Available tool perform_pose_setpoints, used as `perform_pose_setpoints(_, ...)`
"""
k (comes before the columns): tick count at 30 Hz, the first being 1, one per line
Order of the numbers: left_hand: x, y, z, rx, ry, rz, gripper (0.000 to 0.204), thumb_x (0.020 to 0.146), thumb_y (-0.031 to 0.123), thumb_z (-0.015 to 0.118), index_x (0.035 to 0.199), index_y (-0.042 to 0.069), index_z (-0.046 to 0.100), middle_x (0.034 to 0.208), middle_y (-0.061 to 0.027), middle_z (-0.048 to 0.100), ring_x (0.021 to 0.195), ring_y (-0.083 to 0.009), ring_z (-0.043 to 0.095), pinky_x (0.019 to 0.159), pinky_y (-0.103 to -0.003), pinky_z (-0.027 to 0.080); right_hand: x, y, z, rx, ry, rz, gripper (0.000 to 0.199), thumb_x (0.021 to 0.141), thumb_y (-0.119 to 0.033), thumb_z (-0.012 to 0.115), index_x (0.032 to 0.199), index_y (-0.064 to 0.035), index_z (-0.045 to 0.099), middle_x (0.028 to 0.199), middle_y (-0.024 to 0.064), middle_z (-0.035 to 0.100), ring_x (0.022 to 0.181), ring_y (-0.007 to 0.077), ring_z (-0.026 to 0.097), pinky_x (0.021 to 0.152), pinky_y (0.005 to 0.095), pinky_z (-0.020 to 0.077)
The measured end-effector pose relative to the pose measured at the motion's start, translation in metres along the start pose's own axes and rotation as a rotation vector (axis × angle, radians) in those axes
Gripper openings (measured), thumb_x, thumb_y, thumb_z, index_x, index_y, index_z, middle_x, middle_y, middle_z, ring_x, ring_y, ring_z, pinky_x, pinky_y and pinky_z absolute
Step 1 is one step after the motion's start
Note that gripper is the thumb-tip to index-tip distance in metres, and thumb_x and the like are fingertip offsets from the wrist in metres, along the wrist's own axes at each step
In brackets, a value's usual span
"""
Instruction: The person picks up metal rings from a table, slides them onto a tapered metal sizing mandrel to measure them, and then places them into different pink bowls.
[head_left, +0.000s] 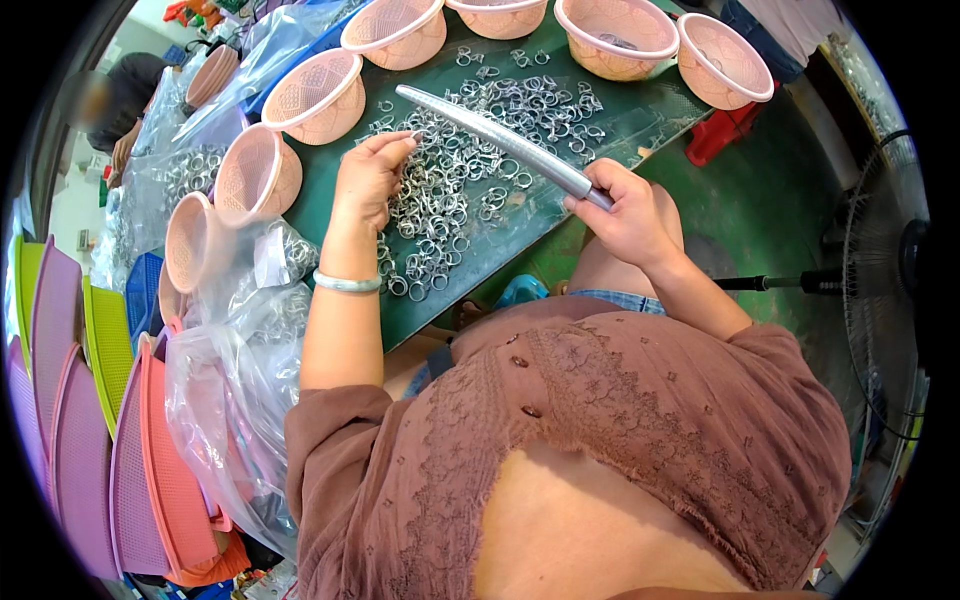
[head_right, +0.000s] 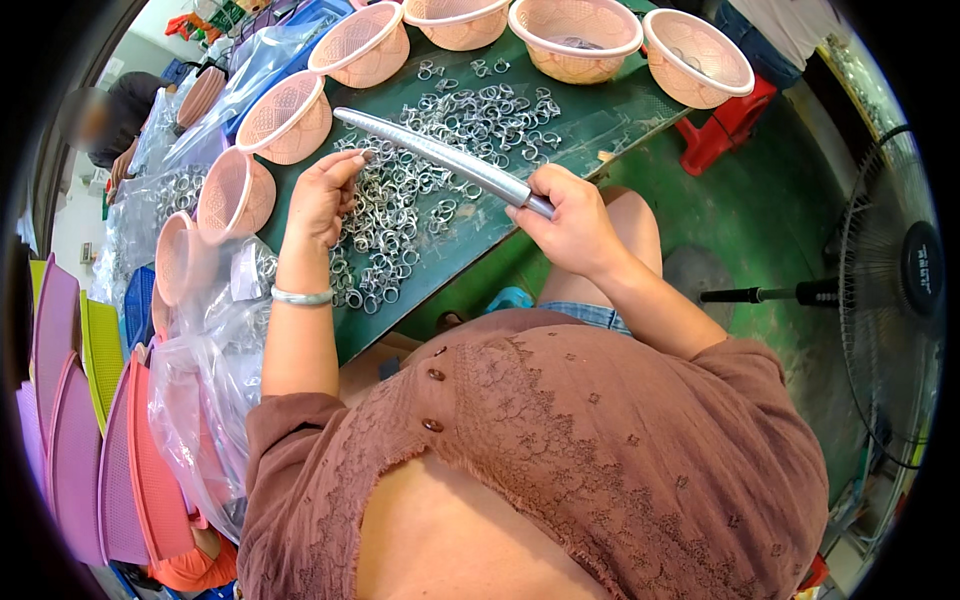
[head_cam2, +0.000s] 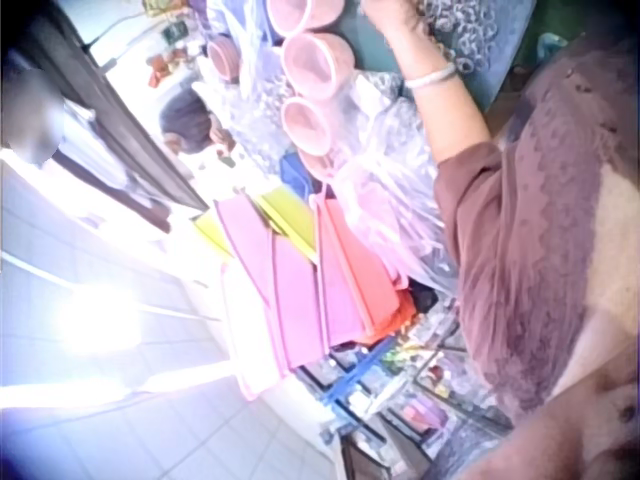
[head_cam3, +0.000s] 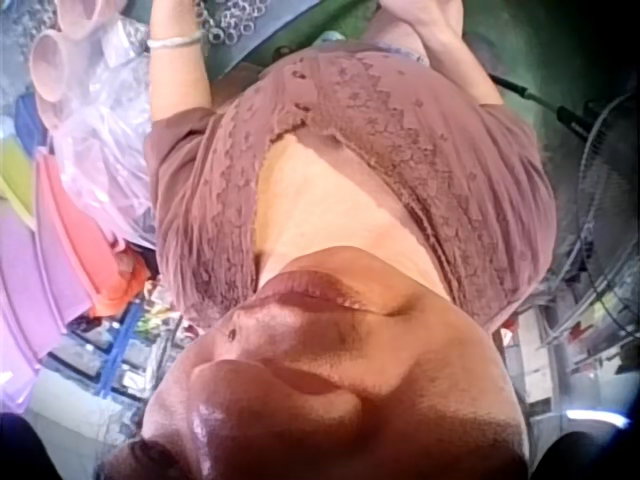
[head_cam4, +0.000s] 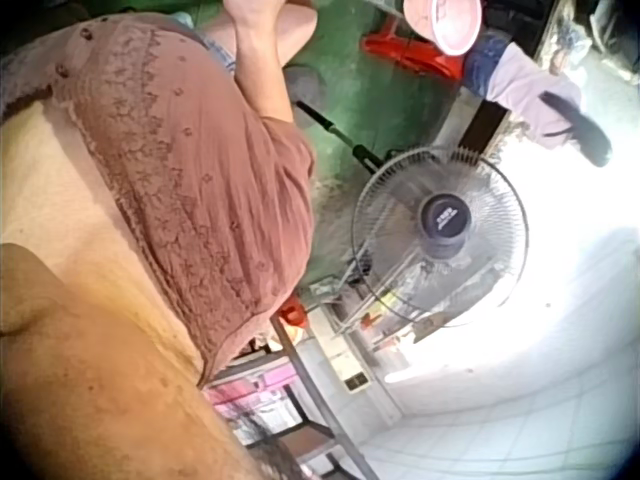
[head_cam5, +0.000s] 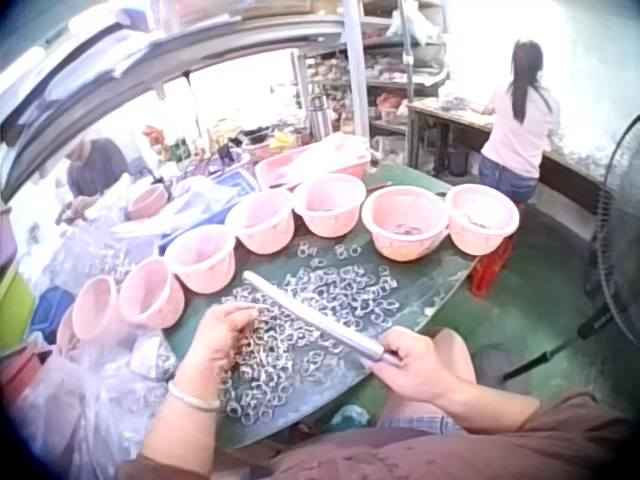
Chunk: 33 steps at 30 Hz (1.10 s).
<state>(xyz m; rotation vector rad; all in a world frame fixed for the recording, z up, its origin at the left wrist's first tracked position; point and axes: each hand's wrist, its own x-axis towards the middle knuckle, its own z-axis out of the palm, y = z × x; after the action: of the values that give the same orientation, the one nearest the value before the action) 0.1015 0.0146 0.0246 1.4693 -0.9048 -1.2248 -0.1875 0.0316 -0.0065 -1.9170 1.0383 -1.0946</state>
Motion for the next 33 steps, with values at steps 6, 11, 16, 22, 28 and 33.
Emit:
perform_pose_setpoints(6, -0.002, 0.002, -0.01, -0.324, -0.107, -0.036, 0.018, 0.086, 0.01, 0.055, 0.099, -0.001, 0.057, 0.082, -0.0025, 0.056, 0.052, -0.0039, 0.035, 0.045, -0.016, 0.027, -0.001, 0.003, 0.0, -0.029, -0.027, -0.013, 0.017, 0.07, -0.005, 0.068, 0.072, 0.0001, 0.051, 0.069, 0.0098, 0.047, 0.06, 0.0216, 0.049, 0.055, 0.0307, 0.039)
perform_pose_setpoints(11, -0.006, 0.0, -0.011, -0.549, -0.215, 0.073, 0.012, 0.085, 0.004, 0.055, 0.098, 0.003, 0.057, 0.087, -0.0082, 0.061, 0.053, -0.0055, 0.041, 0.046, -0.018, 0.031, -0.005, -0.001, -0.001, -0.118, -0.043, -0.046, 0.017, 0.07, -0.007, 0.067, 0.073, -0.0018, 0.051, 0.071, 0.0116, 0.049, 0.062, 0.0285, 0.054, 0.054, 0.035, 0.041)
perform_pose_setpoints(16, -0.015, -0.006, -0.001, -0.547, -0.161, 0.232, 0.009, 0.086, 0.002, 0.053, 0.095, 0.004, 0.055, 0.089, -0.0105, 0.063, 0.052, -0.0054, 0.043, 0.046, -0.018, 0.034, -0.008, -0.005, 0.003, -0.165, -0.04, -0.053, 0.017, 0.071, -0.009, 0.066, 0.073, -0.0026, 0.05, 0.072, 0.012, 0.05, 0.064, 0.0309, 0.054, 0.055, 0.0367, 0.0417)
perform_pose_setpoints(22, -0.021, -0.009, 0.007, -0.641, -0.077, 0.315, 0.005, 0.09, 0.011, 0.053, 0.091, 0.006, 0.054, 0.094, -0.0147, 0.063, 0.051, -0.005, 0.041, 0.046, -0.018, 0.033, -0.01, -0.007, 0.008, -0.189, -0.027, -0.097, 0.017, 0.072, -0.009, 0.066, 0.074, -0.0029, 0.05, 0.073, 0.0114, 0.05, 0.064, 0.0311, 0.054, 0.055, 0.0372, 0.0422)
perform_pose_setpoints(28, -0.029, -0.008, 0.008, -0.668, -0.065, 0.339, 0.008, 0.091, 0.014, 0.052, 0.093, 0.006, 0.053, 0.094, -0.014, 0.063, 0.052, -0.0051, 0.041, 0.047, -0.019, 0.034, -0.011, -0.011, 0.008, -0.217, -0.022, -0.139, 0.018, 0.072, -0.009, 0.066, 0.075, -0.0032, 0.049, 0.074, 0.0108, 0.05, 0.065, 0.0311, 0.054, 0.055, 0.0372, 0.0427)
perform_pose_setpoints(33, -0.038, -0.008, 0.018, -0.571, -0.107, 0.367, 0.018, 0.092, 0.016, 0.05, 0.105, 0.004, 0.053, 0.098, -0.0153, 0.061, 0.054, -0.0053, 0.04, 0.05, -0.018, 0.034, -0.012, -0.014, 0.007, -0.228, -0.008, -0.154, 0.017, 0.071, -0.008, 0.065, 0.075, -0.0035, 0.049, 0.075, 0.0105, 0.05, 0.064, 0.0311, 0.054, 0.054, 0.0372, 0.0429)
